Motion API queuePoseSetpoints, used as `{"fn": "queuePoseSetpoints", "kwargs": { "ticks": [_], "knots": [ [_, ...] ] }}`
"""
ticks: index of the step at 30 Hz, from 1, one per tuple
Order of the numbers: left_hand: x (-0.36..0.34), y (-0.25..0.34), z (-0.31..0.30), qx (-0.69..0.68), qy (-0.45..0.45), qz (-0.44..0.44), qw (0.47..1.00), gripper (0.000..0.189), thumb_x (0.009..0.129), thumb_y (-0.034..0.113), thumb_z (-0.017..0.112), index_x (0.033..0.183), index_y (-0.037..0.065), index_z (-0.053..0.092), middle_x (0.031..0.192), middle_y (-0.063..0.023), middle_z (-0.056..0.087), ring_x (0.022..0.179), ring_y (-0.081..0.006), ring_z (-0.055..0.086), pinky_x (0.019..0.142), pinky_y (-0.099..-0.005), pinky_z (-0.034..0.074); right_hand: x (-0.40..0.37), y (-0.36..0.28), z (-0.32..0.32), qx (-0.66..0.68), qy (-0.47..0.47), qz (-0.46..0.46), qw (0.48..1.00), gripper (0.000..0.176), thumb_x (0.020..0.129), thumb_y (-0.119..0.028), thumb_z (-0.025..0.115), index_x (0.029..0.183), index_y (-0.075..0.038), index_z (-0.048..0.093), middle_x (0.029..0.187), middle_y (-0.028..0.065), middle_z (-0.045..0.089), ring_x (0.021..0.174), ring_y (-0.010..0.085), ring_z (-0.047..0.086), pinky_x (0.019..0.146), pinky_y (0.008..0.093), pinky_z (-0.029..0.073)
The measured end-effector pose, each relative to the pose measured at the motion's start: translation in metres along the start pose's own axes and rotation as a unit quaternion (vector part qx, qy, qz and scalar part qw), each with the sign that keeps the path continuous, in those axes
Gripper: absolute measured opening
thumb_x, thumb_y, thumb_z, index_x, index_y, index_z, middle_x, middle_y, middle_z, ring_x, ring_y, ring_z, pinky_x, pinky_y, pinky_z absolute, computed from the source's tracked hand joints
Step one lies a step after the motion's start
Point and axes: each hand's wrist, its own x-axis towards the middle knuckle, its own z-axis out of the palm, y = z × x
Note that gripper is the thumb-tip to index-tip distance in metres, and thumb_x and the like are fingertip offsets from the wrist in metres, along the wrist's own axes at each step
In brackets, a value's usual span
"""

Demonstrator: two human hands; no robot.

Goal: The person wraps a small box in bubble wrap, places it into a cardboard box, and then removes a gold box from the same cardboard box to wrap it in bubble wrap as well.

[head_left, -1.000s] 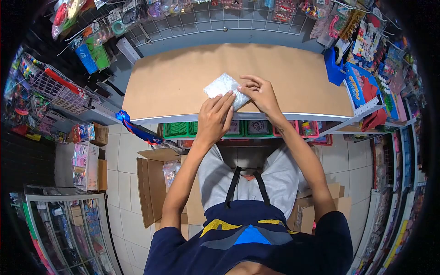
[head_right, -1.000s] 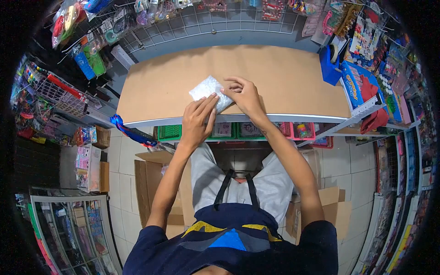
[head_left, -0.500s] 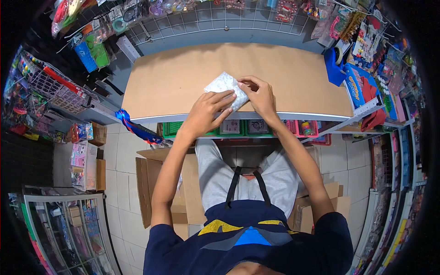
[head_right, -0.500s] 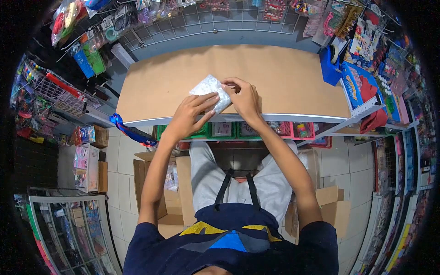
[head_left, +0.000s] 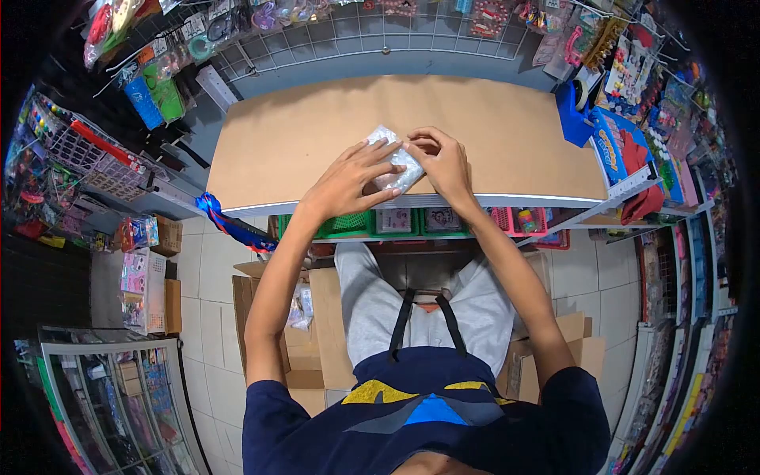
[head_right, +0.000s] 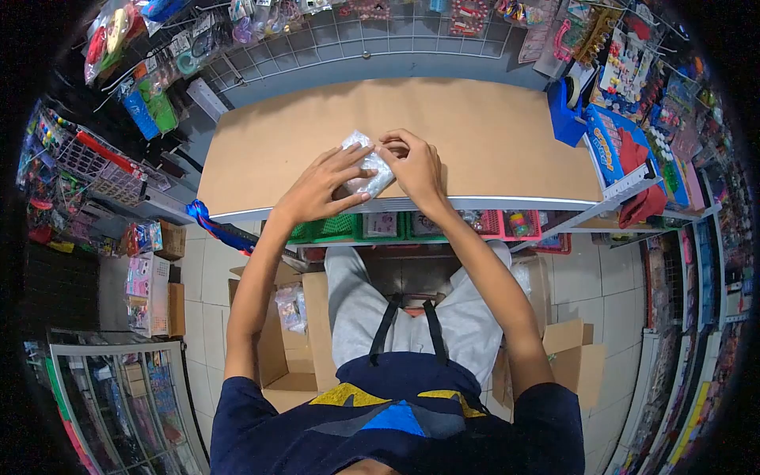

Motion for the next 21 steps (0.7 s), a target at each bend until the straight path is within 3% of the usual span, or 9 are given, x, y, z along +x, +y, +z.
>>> {"fn": "queuePoseSetpoints", "kwargs": {
  "ticks": [10, 13, 14, 17, 20, 21],
  "knots": [
    [0.006, -0.007, -0.008, 0.012, -0.032, 0.004, 0.999, 0.043, 0.092, 0.043, 0.064, 0.127, 0.017, 0.066, 0.153, -0.0125, 0.046, 0.137, -0.034, 0.045, 0.113, -0.0485, 0.034, 0.006, 0.001, -0.001, -0.005, 0.005, 0.014, 1.0, 0.023, 0.089, -0.021, 0.074, 0.106, -0.006, 0.072, 0.093, 0.0087, 0.075, 0.087, 0.0225, 0.073, 0.077, 0.0326, 0.055],
    [0.012, -0.004, -0.004, 0.033, -0.012, 0.007, 0.999, 0.043, 0.092, 0.044, 0.065, 0.126, 0.017, 0.067, 0.151, -0.0127, 0.048, 0.135, -0.0353, 0.047, 0.112, -0.0487, 0.035, -0.002, -0.008, -0.013, -0.069, 0.047, -0.062, 0.995, 0.024, 0.091, -0.019, 0.073, 0.107, -0.002, 0.07, 0.103, 0.0103, 0.072, 0.09, 0.0188, 0.071, 0.08, 0.0298, 0.054],
    [0.015, -0.003, -0.002, 0.036, -0.006, 0.002, 0.999, 0.043, 0.092, 0.044, 0.064, 0.126, 0.017, 0.067, 0.151, -0.0126, 0.048, 0.134, -0.0359, 0.047, 0.112, -0.0489, 0.035, -0.005, -0.003, -0.015, -0.059, 0.056, -0.089, 0.993, 0.021, 0.09, -0.021, 0.072, 0.105, -0.006, 0.071, 0.104, 0.0116, 0.071, 0.092, 0.0251, 0.07, 0.076, 0.0341, 0.056],
    [0.02, 0.003, 0.005, 0.036, 0.022, -0.02, 0.999, 0.045, 0.091, 0.045, 0.066, 0.124, 0.014, 0.068, 0.148, -0.0141, 0.05, 0.131, -0.038, 0.048, 0.11, -0.049, 0.037, -0.018, 0.001, -0.024, -0.043, 0.0, -0.11, 0.993, 0.026, 0.091, -0.024, 0.07, 0.11, -0.006, 0.07, 0.111, 0.0122, 0.07, 0.101, 0.0281, 0.068, 0.083, 0.0375, 0.053],
    [0.02, 0.004, 0.009, 0.024, 0.048, -0.034, 0.998, 0.05, 0.089, 0.045, 0.07, 0.123, 0.008, 0.067, 0.143, -0.0155, 0.053, 0.13, -0.0378, 0.048, 0.11, -0.0475, 0.039, -0.028, 0.005, -0.029, -0.211, -0.035, -0.208, 0.954, 0.035, 0.092, -0.029, 0.068, 0.12, -0.007, 0.066, 0.121, 0.0118, 0.066, 0.111, 0.0308, 0.064, 0.091, 0.0404, 0.047],
    [0.019, 0.0, 0.009, 0.003, 0.044, -0.031, 0.999, 0.05, 0.089, 0.046, 0.069, 0.122, 0.008, 0.067, 0.141, -0.0159, 0.054, 0.13, -0.0384, 0.049, 0.109, -0.0477, 0.04, -0.03, 0.006, -0.029, -0.212, -0.043, -0.205, 0.955, 0.038, 0.092, -0.03, 0.068, 0.122, -0.007, 0.064, 0.125, 0.0115, 0.065, 0.113, 0.0309, 0.063, 0.093, 0.041, 0.045]
  ]
}}
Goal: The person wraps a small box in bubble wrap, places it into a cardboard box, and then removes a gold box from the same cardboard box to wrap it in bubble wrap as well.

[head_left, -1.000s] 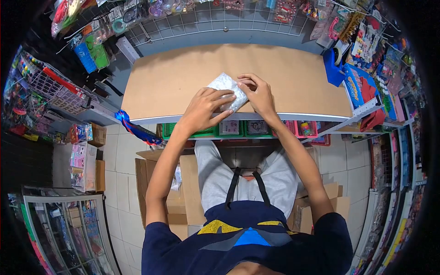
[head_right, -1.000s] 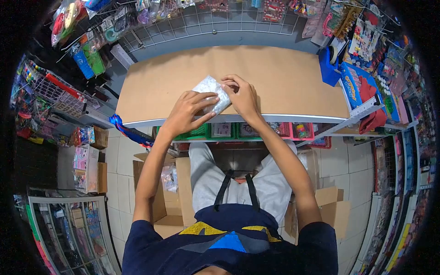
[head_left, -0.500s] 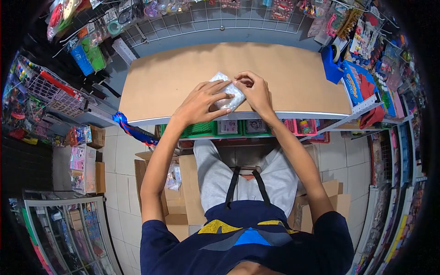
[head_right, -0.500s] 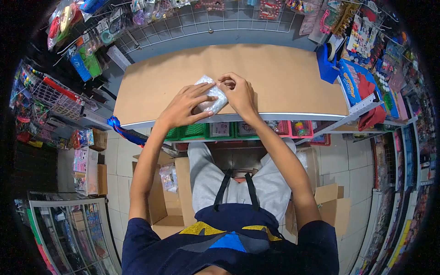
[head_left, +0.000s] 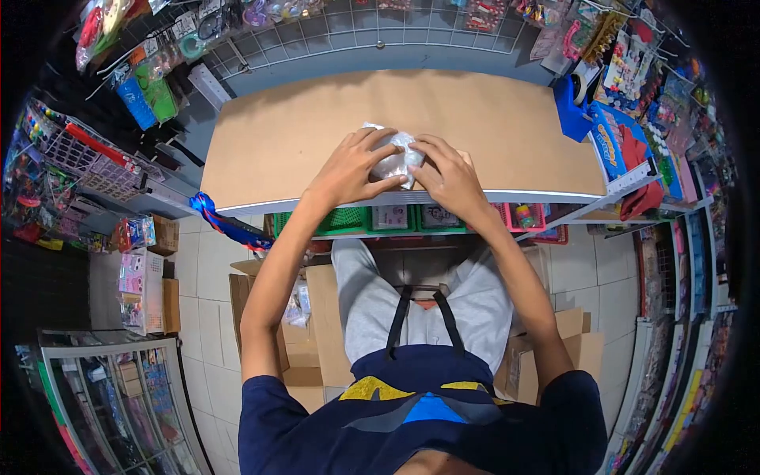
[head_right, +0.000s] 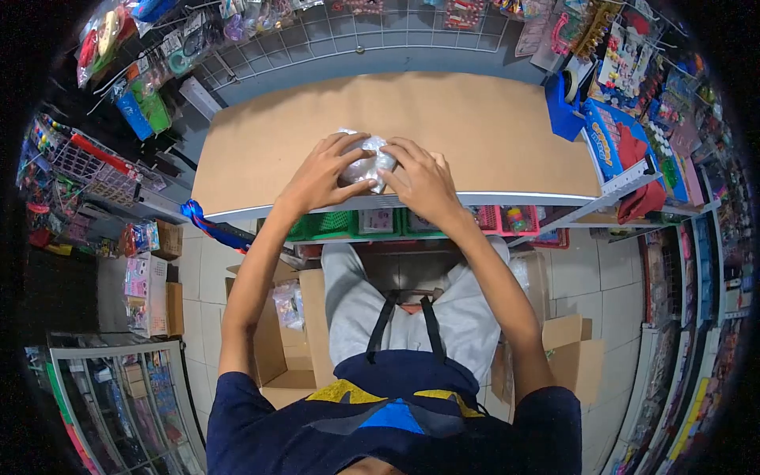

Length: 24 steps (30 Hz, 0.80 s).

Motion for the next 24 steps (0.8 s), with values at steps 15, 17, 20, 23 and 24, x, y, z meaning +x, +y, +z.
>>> {"fn": "queuePoseSetpoints", "kwargs": {
  "ticks": [15, 17, 20, 23, 24],
  "knots": [
    [-0.008, -0.018, -0.006, -0.101, 0.01, -0.029, 0.994, 0.052, 0.092, 0.027, 0.065, 0.137, 0.006, 0.052, 0.145, -0.0175, 0.048, 0.133, -0.0387, 0.047, 0.113, -0.0456, 0.038, 0.003, 0.009, 0.002, -0.021, -0.109, -0.012, 0.994, 0.055, 0.096, -0.031, 0.059, 0.144, -0.006, 0.05, 0.15, 0.0117, 0.05, 0.137, 0.0275, 0.047, 0.111, 0.0467, 0.033],
    [-0.005, -0.012, -0.006, -0.081, 0.02, -0.015, 0.996, 0.053, 0.093, 0.028, 0.065, 0.139, 0.007, 0.052, 0.148, -0.0161, 0.047, 0.133, -0.0387, 0.046, 0.113, -0.046, 0.037, 0.003, 0.007, 0.002, -0.046, -0.116, -0.024, 0.992, 0.054, 0.097, -0.03, 0.056, 0.144, -0.005, 0.05, 0.152, 0.0116, 0.047, 0.139, 0.0274, 0.045, 0.112, 0.0482, 0.032],
    [-0.004, -0.014, -0.005, -0.061, 0.025, 0.006, 0.998, 0.055, 0.094, 0.032, 0.063, 0.143, 0.011, 0.052, 0.15, -0.0139, 0.048, 0.134, -0.0384, 0.046, 0.114, -0.0482, 0.036, 0.005, 0.004, 0.0, -0.069, -0.132, -0.024, 0.989, 0.055, 0.097, -0.03, 0.054, 0.145, -0.005, 0.048, 0.153, 0.0113, 0.045, 0.14, 0.0278, 0.044, 0.112, 0.0488, 0.031],
    [-0.003, -0.011, -0.01, 0.033, -0.06, -0.029, 0.997, 0.055, 0.095, 0.035, 0.061, 0.145, 0.013, 0.052, 0.149, -0.0131, 0.05, 0.135, -0.0371, 0.045, 0.115, -0.0504, 0.035, 0.007, 0.004, 0.0, -0.081, -0.146, -0.017, 0.986, 0.056, 0.099, -0.028, 0.052, 0.15, -0.007, 0.043, 0.156, 0.0109, 0.042, 0.141, 0.0288, 0.042, 0.114, 0.0465, 0.028],
    [-0.002, -0.012, -0.01, 0.065, -0.039, -0.001, 0.997, 0.055, 0.095, 0.036, 0.06, 0.145, 0.013, 0.052, 0.148, -0.0133, 0.052, 0.135, -0.0368, 0.046, 0.115, -0.0511, 0.035, 0.008, 0.004, 0.0, -0.079, -0.145, -0.018, 0.986, 0.056, 0.099, -0.029, 0.051, 0.15, -0.007, 0.043, 0.156, 0.0113, 0.042, 0.141, 0.0293, 0.042, 0.114, 0.0466, 0.029]
  ]
}}
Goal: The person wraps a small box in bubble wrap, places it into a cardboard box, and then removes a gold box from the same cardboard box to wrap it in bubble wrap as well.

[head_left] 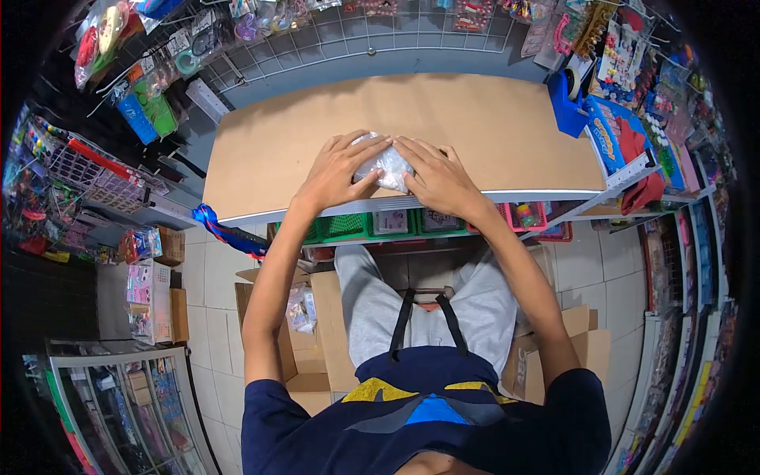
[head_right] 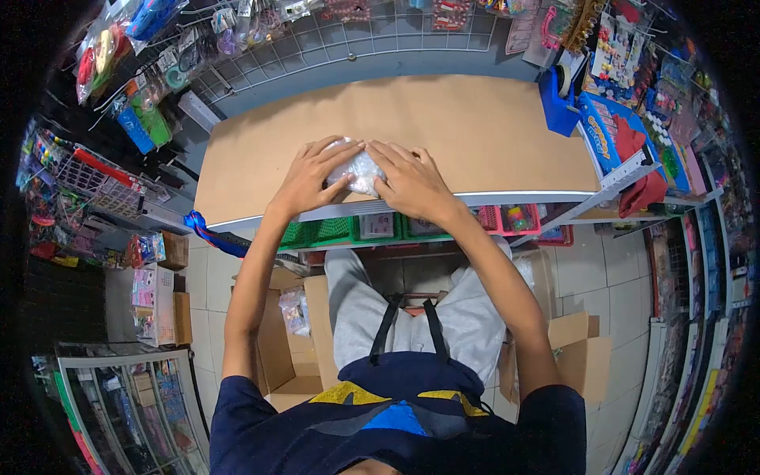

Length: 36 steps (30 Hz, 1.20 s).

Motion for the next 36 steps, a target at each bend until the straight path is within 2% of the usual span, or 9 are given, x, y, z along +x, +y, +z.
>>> {"fn": "queuePoseSetpoints", "kwargs": {
  "ticks": [2, 5, 15, 19, 22, 28, 31, 34, 36],
  "knots": [
    [0.002, -0.004, 0.002, 0.068, 0.045, 0.051, 0.995, 0.055, 0.096, 0.037, 0.059, 0.145, 0.013, 0.052, 0.145, -0.0135, 0.055, 0.134, -0.0364, 0.048, 0.114, -0.0527, 0.035, 0.001, 0.0, 0.0, 0.004, 0.004, -0.001, 1.0, 0.056, 0.1, -0.03, 0.051, 0.15, -0.007, 0.043, 0.156, 0.0122, 0.041, 0.141, 0.0302, 0.042, 0.114, 0.0469, 0.029],
    [0.002, -0.01, 0.013, -0.052, 0.035, 0.019, 0.998, 0.055, 0.096, 0.035, 0.059, 0.145, 0.01, 0.052, 0.145, -0.0156, 0.054, 0.132, -0.036, 0.049, 0.113, -0.0505, 0.035, -0.001, 0.001, 0.001, 0.009, 0.065, -0.008, 0.998, 0.056, 0.099, -0.035, 0.053, 0.145, -0.005, 0.048, 0.152, 0.0147, 0.045, 0.139, 0.0294, 0.044, 0.111, 0.0498, 0.031],
    [-0.001, 0.039, 0.008, 0.016, 0.098, -0.08, 0.992, 0.044, 0.098, 0.028, 0.058, 0.135, 0.005, 0.059, 0.129, -0.0153, 0.059, 0.118, -0.0352, 0.056, 0.103, -0.045, 0.043, -0.039, -0.013, -0.011, -0.012, 0.1, 0.015, 0.995, 0.061, 0.09, -0.049, 0.066, 0.137, -0.011, 0.058, 0.139, 0.0113, 0.057, 0.129, 0.0261, 0.052, 0.105, 0.0466, 0.034],
    [-0.012, 0.019, -0.009, -0.137, 0.015, -0.084, 0.987, 0.038, 0.095, 0.022, 0.061, 0.128, 0.003, 0.064, 0.126, -0.015, 0.059, 0.116, -0.0319, 0.056, 0.102, -0.0427, 0.041, -0.039, -0.005, -0.004, -0.074, 0.104, 0.009, 0.992, 0.061, 0.09, -0.046, 0.067, 0.141, -0.012, 0.056, 0.139, 0.0117, 0.057, 0.131, 0.0261, 0.051, 0.106, 0.046, 0.033],
    [-0.017, 0.016, -0.019, -0.094, 0.002, -0.054, 0.994, 0.038, 0.092, 0.02, 0.065, 0.127, 0.005, 0.065, 0.125, -0.0128, 0.06, 0.115, -0.0318, 0.056, 0.104, -0.0445, 0.039, -0.036, -0.006, -0.002, -0.043, 0.105, -0.008, 0.993, 0.058, 0.09, -0.04, 0.068, 0.139, -0.011, 0.057, 0.138, 0.0129, 0.058, 0.131, 0.026, 0.052, 0.105, 0.0464, 0.033],
    [-0.015, 0.009, -0.006, -0.074, 0.075, -0.001, 0.994, 0.039, 0.092, 0.023, 0.067, 0.127, 0.005, 0.062, 0.137, -0.0099, 0.059, 0.135, -0.0332, 0.048, 0.111, -0.0452, 0.035, -0.031, -0.022, -0.012, 0.017, 0.154, 0.03, 0.987, 0.054, 0.089, -0.037, 0.069, 0.135, -0.011, 0.06, 0.137, 0.0139, 0.059, 0.13, 0.0261, 0.053, 0.104, 0.0457, 0.033],
    [-0.012, 0.008, 0.001, -0.104, 0.042, -0.01, 0.994, 0.035, 0.093, 0.025, 0.066, 0.121, 0.004, 0.061, 0.142, -0.0114, 0.057, 0.141, -0.0342, 0.043, 0.112, -0.046, 0.035, -0.021, -0.038, -0.009, 0.06, 0.19, 0.067, 0.978, 0.053, 0.087, -0.04, 0.071, 0.131, -0.011, 0.063, 0.134, 0.0125, 0.061, 0.126, 0.0257, 0.055, 0.105, 0.0441, 0.033],
    [-0.01, 0.013, -0.002, -0.1, 0.039, -0.022, 0.994, 0.033, 0.095, 0.027, 0.065, 0.116, 0.002, 0.061, 0.14, -0.0126, 0.058, 0.139, -0.0351, 0.045, 0.112, -0.0472, 0.037, -0.015, -0.04, 0.003, 0.045, 0.198, 0.117, 0.972, 0.051, 0.086, -0.044, 0.072, 0.126, -0.013, 0.066, 0.13, 0.0091, 0.063, 0.122, 0.0248, 0.057, 0.105, 0.0416, 0.032],
    [-0.011, 0.011, 0.0, -0.107, 0.032, -0.022, 0.993, 0.038, 0.094, 0.024, 0.065, 0.125, 0.003, 0.059, 0.14, -0.0134, 0.058, 0.138, -0.0344, 0.046, 0.112, -0.0463, 0.036, -0.009, -0.033, 0.011, 0.064, 0.201, 0.149, 0.966, 0.049, 0.085, -0.046, 0.072, 0.122, -0.013, 0.068, 0.126, 0.007, 0.065, 0.119, 0.0236, 0.058, 0.103, 0.0409, 0.033]
  ]
}}
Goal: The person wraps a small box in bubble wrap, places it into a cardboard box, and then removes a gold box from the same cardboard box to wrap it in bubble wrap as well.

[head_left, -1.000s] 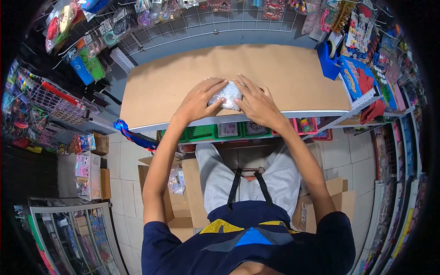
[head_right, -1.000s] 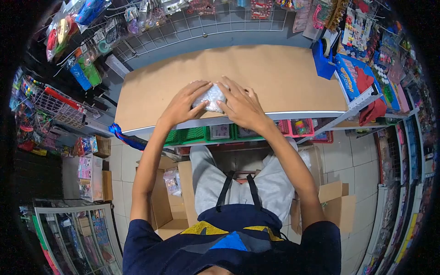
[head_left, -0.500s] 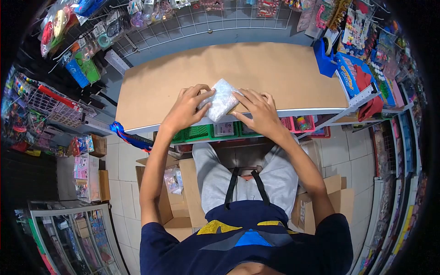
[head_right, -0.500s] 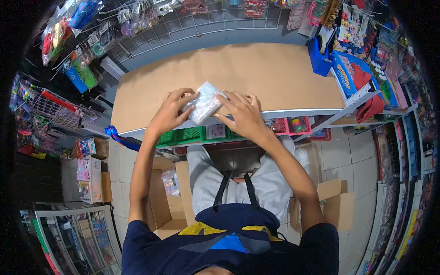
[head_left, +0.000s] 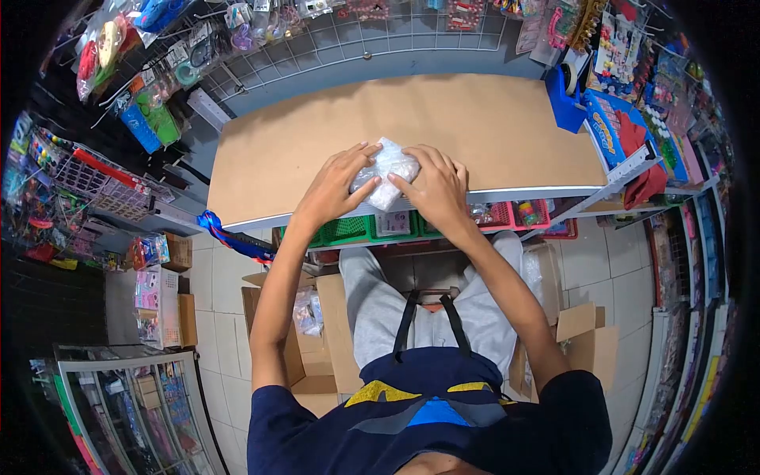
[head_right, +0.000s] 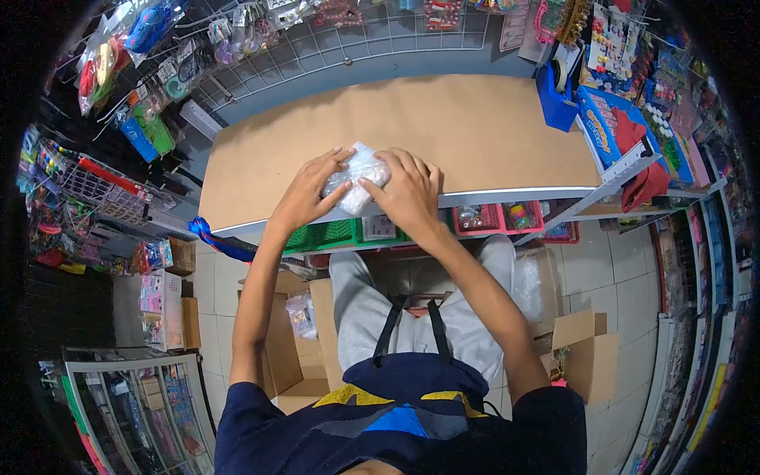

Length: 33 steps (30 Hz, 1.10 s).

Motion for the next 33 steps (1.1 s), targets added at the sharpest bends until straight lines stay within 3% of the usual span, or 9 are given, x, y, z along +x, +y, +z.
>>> {"fn": "queuePoseSetpoints", "kwargs": {
  "ticks": [4, 13, 17, 21, 23, 26, 28, 30, 33],
  "knots": [
    [-0.005, -0.006, -0.004, 0.021, -0.007, 0.01, 1.0, 0.044, 0.094, 0.022, 0.064, 0.135, 0.006, 0.057, 0.138, -0.0165, 0.058, 0.136, -0.0344, 0.048, 0.112, -0.0458, 0.037, 0.006, 0.007, -0.003, 0.002, -0.022, 0.0, 1.0, 0.044, 0.086, -0.046, 0.071, 0.116, -0.014, 0.071, 0.122, 0.0028, 0.068, 0.117, 0.0222, 0.058, 0.1, 0.0402, 0.033],
    [-0.006, 0.003, -0.005, -0.064, -0.037, -0.036, 0.997, 0.032, 0.096, 0.019, 0.06, 0.125, 0.005, 0.063, 0.136, -0.0177, 0.056, 0.133, -0.0369, 0.047, 0.112, -0.0453, 0.037, 0.021, 0.019, -0.014, 0.015, -0.093, -0.006, 0.996, 0.042, 0.088, -0.045, 0.071, 0.117, -0.015, 0.07, 0.122, 0.0017, 0.068, 0.12, 0.0218, 0.058, 0.1, 0.0405, 0.035],
    [0.0, 0.0, 0.003, 0.03, 0.017, 0.054, 0.998, 0.028, 0.096, 0.017, 0.06, 0.119, 0.002, 0.063, 0.14, -0.0173, 0.055, 0.137, -0.0371, 0.045, 0.113, -0.048, 0.037, 0.021, 0.041, -0.02, 0.034, -0.031, -0.035, 0.998, 0.043, 0.09, -0.049, 0.067, 0.114, -0.014, 0.071, 0.12, 0.0085, 0.067, 0.116, 0.0257, 0.061, 0.102, 0.0452, 0.04],
    [0.005, 0.005, 0.014, -0.001, 0.014, -0.008, 1.0, 0.026, 0.095, 0.014, 0.059, 0.117, 0.001, 0.063, 0.146, -0.0163, 0.052, 0.14, -0.0379, 0.042, 0.114, -0.0491, 0.036, 0.053, 0.109, -0.079, 0.113, 0.058, 0.098, 0.987, 0.026, 0.092, -0.031, 0.069, 0.106, -0.01, 0.074, 0.108, 0.0142, 0.07, 0.096, 0.0287, 0.069, 0.078, 0.0345, 0.055],
    [0.008, 0.01, 0.022, -0.007, 0.037, -0.038, 0.999, 0.026, 0.094, 0.012, 0.058, 0.117, 0.001, 0.063, 0.146, -0.0162, 0.052, 0.14, -0.0382, 0.043, 0.114, -0.0489, 0.037, 0.084, 0.167, -0.125, 0.076, 0.191, -0.019, 0.979, 0.025, 0.091, -0.029, 0.069, 0.102, -0.007, 0.074, 0.097, 0.0142, 0.073, 0.09, 0.0272, 0.07, 0.076, 0.0341, 0.055],
    [0.015, 0.018, 0.037, -0.003, 0.08, -0.076, 0.994, 0.026, 0.094, 0.011, 0.056, 0.116, 0.0, 0.063, 0.146, -0.0159, 0.053, 0.139, -0.0378, 0.044, 0.113, -0.0482, 0.038, 0.117, 0.21, -0.207, -0.083, 0.182, 0.108, 0.974, 0.03, 0.092, -0.032, 0.066, 0.096, -0.004, 0.076, 0.09, 0.0137, 0.076, 0.082, 0.0291, 0.074, 0.077, 0.0378, 0.056],
    [0.017, 0.023, 0.042, 0.012, 0.095, -0.091, 0.991, 0.026, 0.093, 0.01, 0.056, 0.116, 0.0, 0.063, 0.145, -0.0156, 0.053, 0.138, -0.0373, 0.045, 0.112, -0.0474, 0.038, 0.135, 0.237, -0.237, -0.164, 0.141, 0.209, 0.954, 0.031, 0.09, -0.034, 0.067, 0.101, -0.007, 0.077, 0.102, 0.0154, 0.076, 0.095, 0.0341, 0.073, 0.083, 0.0405, 0.056],
    [0.019, 0.024, 0.044, 0.023, 0.106, -0.099, 0.989, 0.027, 0.092, 0.01, 0.056, 0.116, 0.001, 0.063, 0.145, -0.0152, 0.053, 0.138, -0.0367, 0.046, 0.112, -0.0468, 0.039, 0.146, 0.265, -0.245, -0.271, 0.099, 0.261, 0.921, 0.042, 0.086, -0.043, 0.073, 0.102, -0.004, 0.078, 0.093, 0.0127, 0.077, 0.079, 0.0234, 0.072, 0.073, 0.0362, 0.054],
    [0.018, 0.025, 0.045, 0.031, 0.111, -0.105, 0.988, 0.028, 0.092, 0.01, 0.056, 0.117, 0.001, 0.063, 0.145, -0.0144, 0.054, 0.138, -0.0358, 0.047, 0.112, -0.0461, 0.039, 0.161, 0.31, -0.244, -0.193, -0.004, 0.288, 0.938, 0.04, 0.084, -0.039, 0.076, 0.097, -0.001, 0.078, 0.089, 0.0105, 0.076, 0.064, 0.0192, 0.064, 0.063, 0.036, 0.049]
  ]
}}
